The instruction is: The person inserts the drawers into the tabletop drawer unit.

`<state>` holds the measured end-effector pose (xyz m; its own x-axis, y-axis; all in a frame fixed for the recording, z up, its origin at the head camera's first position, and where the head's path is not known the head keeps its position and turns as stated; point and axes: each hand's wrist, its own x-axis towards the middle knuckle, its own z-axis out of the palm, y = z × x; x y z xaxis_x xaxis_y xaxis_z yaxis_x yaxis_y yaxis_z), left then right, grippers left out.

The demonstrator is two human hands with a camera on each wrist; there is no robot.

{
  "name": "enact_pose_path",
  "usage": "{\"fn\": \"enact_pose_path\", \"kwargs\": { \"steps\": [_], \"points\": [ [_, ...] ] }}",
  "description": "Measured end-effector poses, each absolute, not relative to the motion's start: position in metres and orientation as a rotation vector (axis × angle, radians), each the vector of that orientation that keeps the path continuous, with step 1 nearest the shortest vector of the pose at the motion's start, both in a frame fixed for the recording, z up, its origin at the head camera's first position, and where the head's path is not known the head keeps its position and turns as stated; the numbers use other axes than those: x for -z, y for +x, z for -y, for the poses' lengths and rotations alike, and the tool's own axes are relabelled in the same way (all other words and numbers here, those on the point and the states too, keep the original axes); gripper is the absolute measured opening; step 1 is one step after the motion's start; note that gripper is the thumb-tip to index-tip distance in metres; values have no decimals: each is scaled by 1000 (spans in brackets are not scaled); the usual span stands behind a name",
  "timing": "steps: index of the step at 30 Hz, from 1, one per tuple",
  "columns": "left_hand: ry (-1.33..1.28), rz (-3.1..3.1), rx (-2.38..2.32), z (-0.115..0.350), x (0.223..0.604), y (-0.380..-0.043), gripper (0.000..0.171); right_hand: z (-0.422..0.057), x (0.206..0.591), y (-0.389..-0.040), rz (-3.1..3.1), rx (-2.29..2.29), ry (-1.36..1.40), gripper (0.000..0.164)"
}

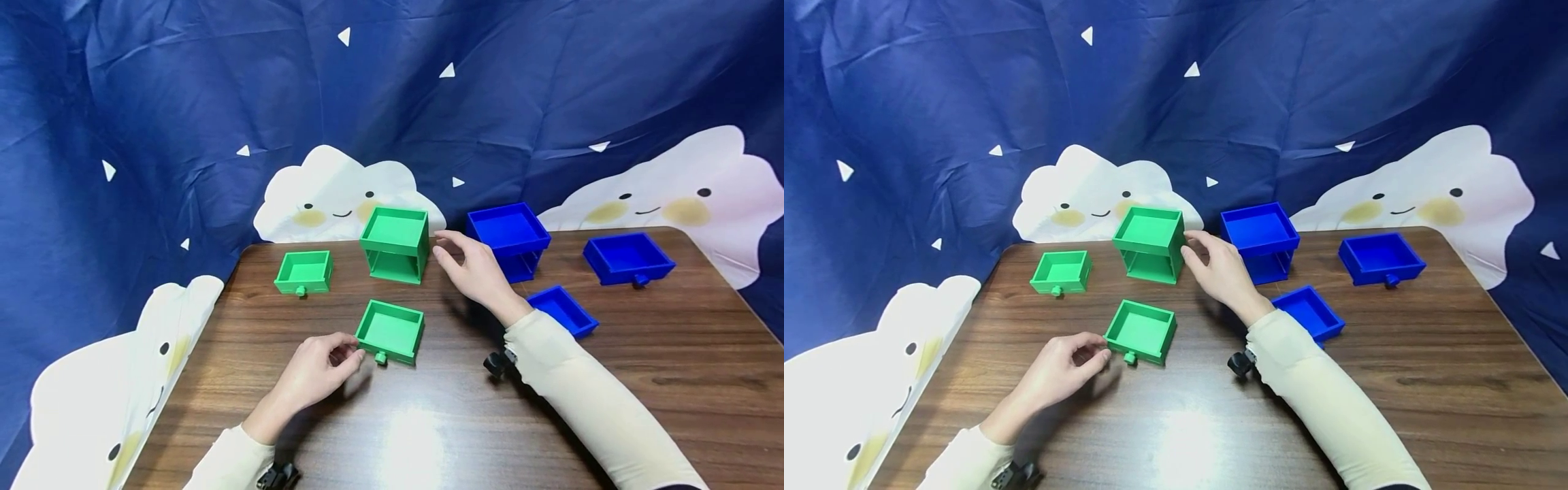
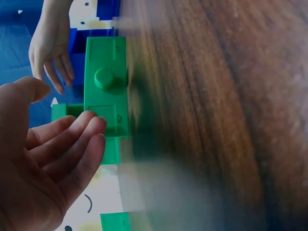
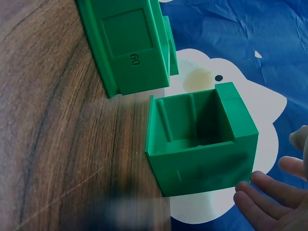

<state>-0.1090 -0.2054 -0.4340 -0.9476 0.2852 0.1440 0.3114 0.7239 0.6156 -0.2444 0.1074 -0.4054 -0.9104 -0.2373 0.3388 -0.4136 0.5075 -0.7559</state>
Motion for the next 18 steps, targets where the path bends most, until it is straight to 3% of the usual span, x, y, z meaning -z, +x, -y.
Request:
{"fn": "enact_pose_path", "kwargs": {
  "steps": [18],
  "points": [
    [-429,2982,1346,201,444,-108,20,-97,407,-260,2544,-1390,554,43]
  ]
}}
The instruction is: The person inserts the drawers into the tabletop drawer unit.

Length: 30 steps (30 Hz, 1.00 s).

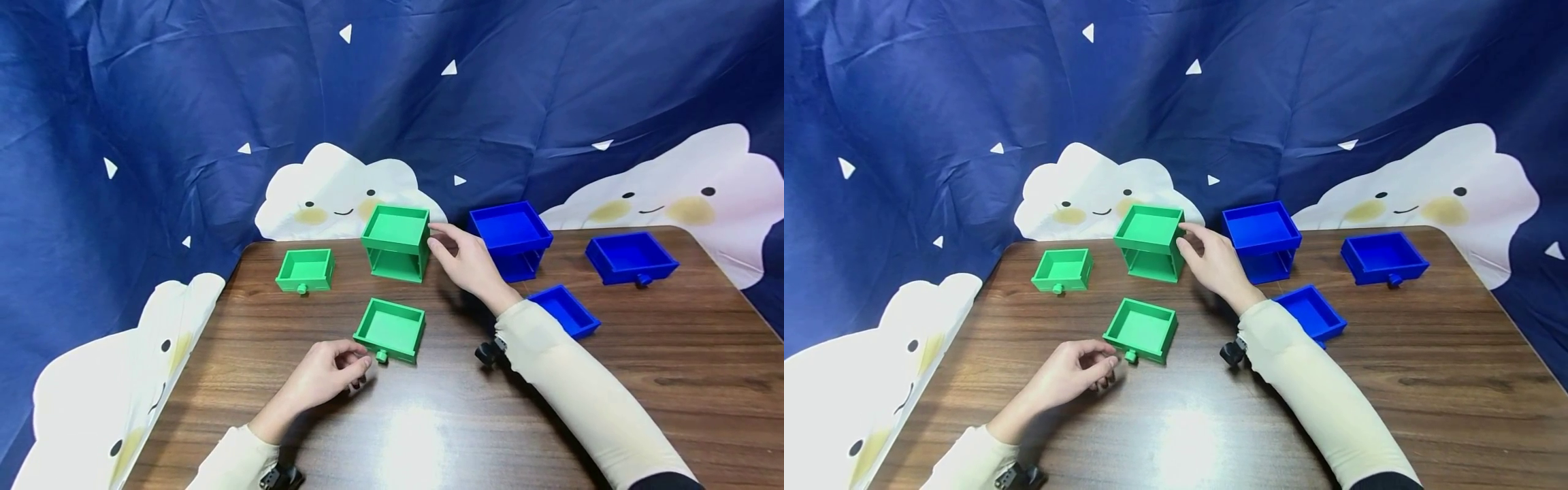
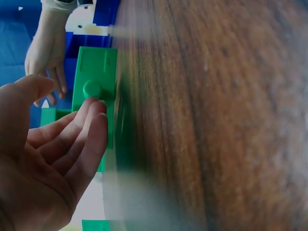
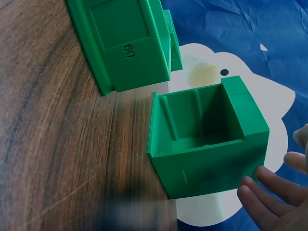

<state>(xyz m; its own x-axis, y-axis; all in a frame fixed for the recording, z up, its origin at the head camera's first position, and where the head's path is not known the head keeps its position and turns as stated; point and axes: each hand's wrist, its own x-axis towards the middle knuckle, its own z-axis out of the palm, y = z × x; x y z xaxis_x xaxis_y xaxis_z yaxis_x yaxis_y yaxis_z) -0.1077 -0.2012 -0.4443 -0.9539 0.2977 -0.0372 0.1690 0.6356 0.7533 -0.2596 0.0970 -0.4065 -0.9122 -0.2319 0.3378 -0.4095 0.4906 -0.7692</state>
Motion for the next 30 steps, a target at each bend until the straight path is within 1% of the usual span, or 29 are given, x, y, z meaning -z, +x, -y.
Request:
{"fn": "enact_pose_path", "kwargs": {
  "steps": [8,19,30],
  "points": [
    [329,-2527,-1352,202,448,-108,28,-94,412,-267,2545,-1397,540,42],
    [244,-2267,-1531,202,451,-111,31,-92,419,-274,2552,-1395,527,43],
    [86,-2075,-1657,195,459,-112,37,-85,420,-286,2546,-1372,503,42]
  ]
}}
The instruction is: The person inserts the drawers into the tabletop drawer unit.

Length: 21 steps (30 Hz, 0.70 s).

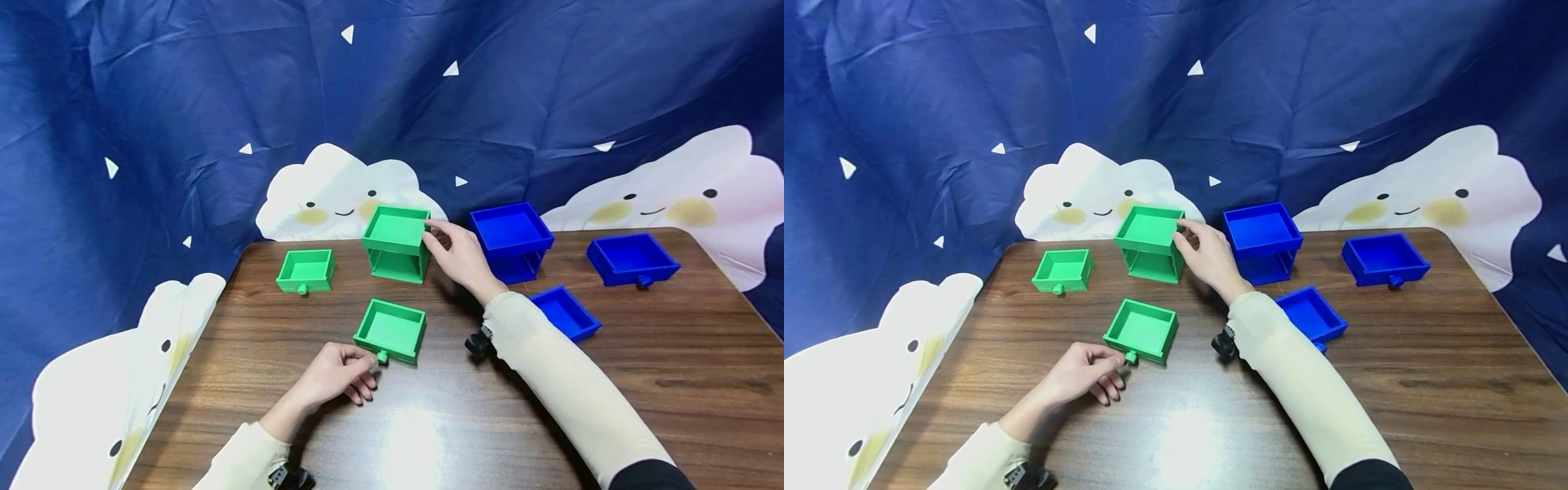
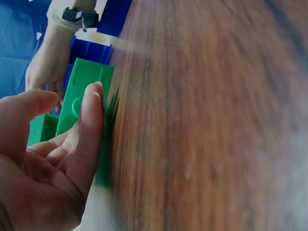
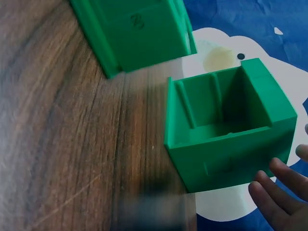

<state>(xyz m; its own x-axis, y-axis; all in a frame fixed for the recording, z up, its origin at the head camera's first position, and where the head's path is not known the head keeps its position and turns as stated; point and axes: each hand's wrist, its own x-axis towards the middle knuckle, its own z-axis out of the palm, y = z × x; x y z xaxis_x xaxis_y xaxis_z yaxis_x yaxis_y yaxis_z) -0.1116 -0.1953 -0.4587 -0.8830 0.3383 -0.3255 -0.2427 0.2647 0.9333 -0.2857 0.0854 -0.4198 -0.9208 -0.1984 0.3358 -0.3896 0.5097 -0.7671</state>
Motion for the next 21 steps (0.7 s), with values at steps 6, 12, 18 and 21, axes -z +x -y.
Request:
{"fn": "enact_pose_path", "kwargs": {
  "steps": [6,12,18,21],
  "points": [
    [30,-2003,-1691,191,461,-113,38,-82,422,-292,2534,-1390,489,43],
    [1,-1984,-1700,186,462,-115,38,-82,425,-298,2538,-1368,493,44],
    [-29,-1954,-1707,179,464,-116,39,-82,424,-302,2574,-1393,474,43],
    [-63,-1955,-1724,176,465,-117,38,-79,422,-303,2582,-1447,454,43]
  ]
}}
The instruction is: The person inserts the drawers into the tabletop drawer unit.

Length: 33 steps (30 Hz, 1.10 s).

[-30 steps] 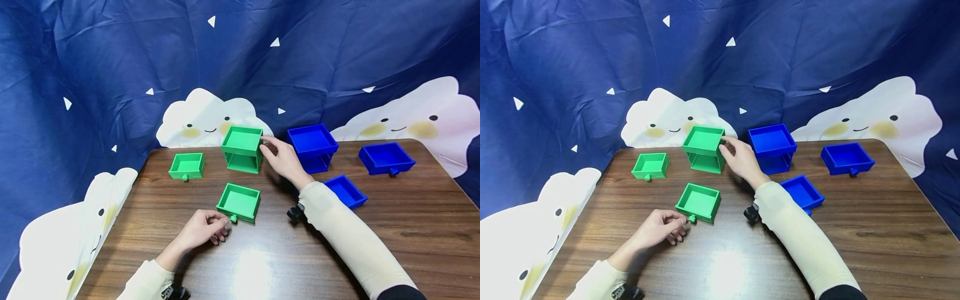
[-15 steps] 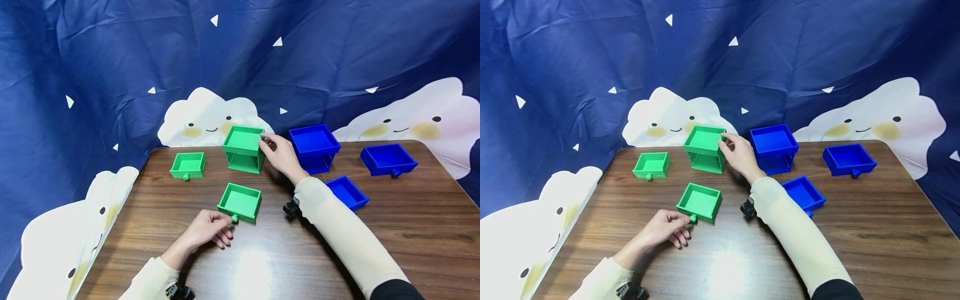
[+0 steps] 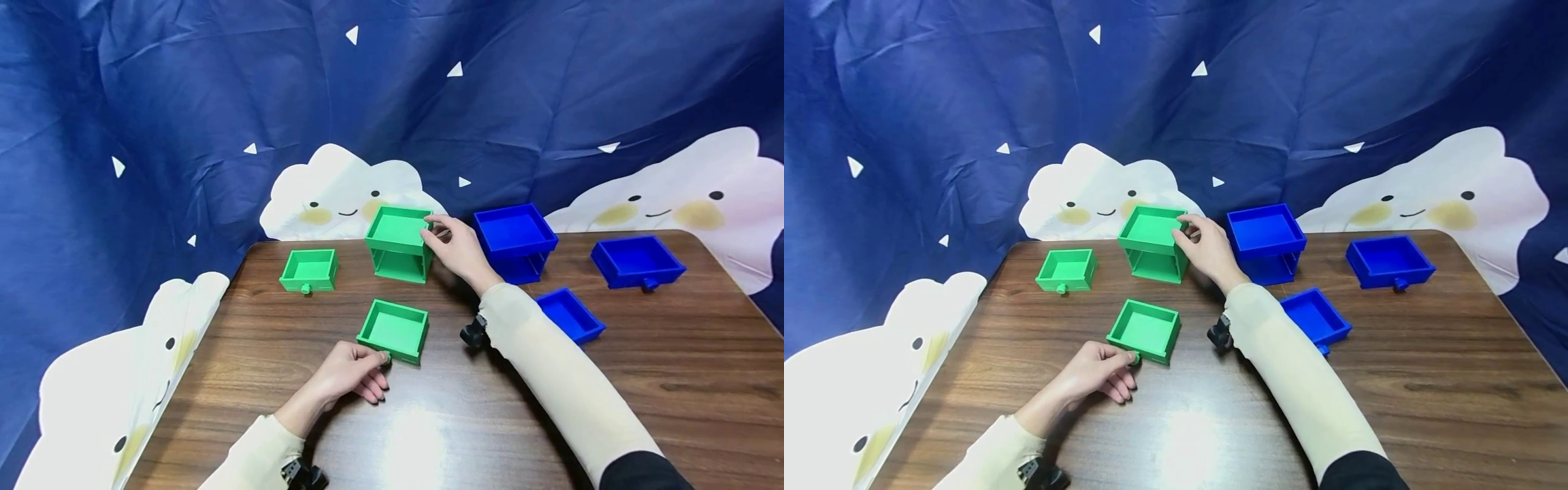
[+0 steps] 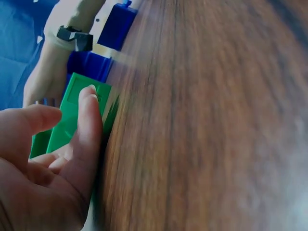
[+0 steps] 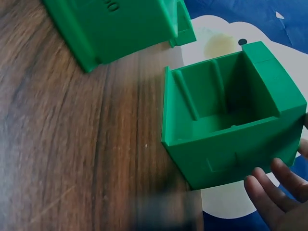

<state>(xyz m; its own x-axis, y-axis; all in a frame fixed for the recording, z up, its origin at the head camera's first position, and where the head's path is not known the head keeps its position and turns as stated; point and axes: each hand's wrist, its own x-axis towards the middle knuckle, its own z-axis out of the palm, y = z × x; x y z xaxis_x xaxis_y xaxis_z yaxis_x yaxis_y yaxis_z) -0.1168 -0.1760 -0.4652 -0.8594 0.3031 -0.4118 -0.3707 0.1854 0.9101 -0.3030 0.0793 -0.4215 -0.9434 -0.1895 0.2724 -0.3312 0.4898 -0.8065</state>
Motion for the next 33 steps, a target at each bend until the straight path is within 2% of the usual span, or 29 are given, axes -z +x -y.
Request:
{"fn": "enact_pose_path", "kwargs": {
  "steps": [33],
  "points": [
    [-171,-1948,-1873,167,469,-116,29,-73,426,-301,2517,-1607,358,42]
  ]
}}
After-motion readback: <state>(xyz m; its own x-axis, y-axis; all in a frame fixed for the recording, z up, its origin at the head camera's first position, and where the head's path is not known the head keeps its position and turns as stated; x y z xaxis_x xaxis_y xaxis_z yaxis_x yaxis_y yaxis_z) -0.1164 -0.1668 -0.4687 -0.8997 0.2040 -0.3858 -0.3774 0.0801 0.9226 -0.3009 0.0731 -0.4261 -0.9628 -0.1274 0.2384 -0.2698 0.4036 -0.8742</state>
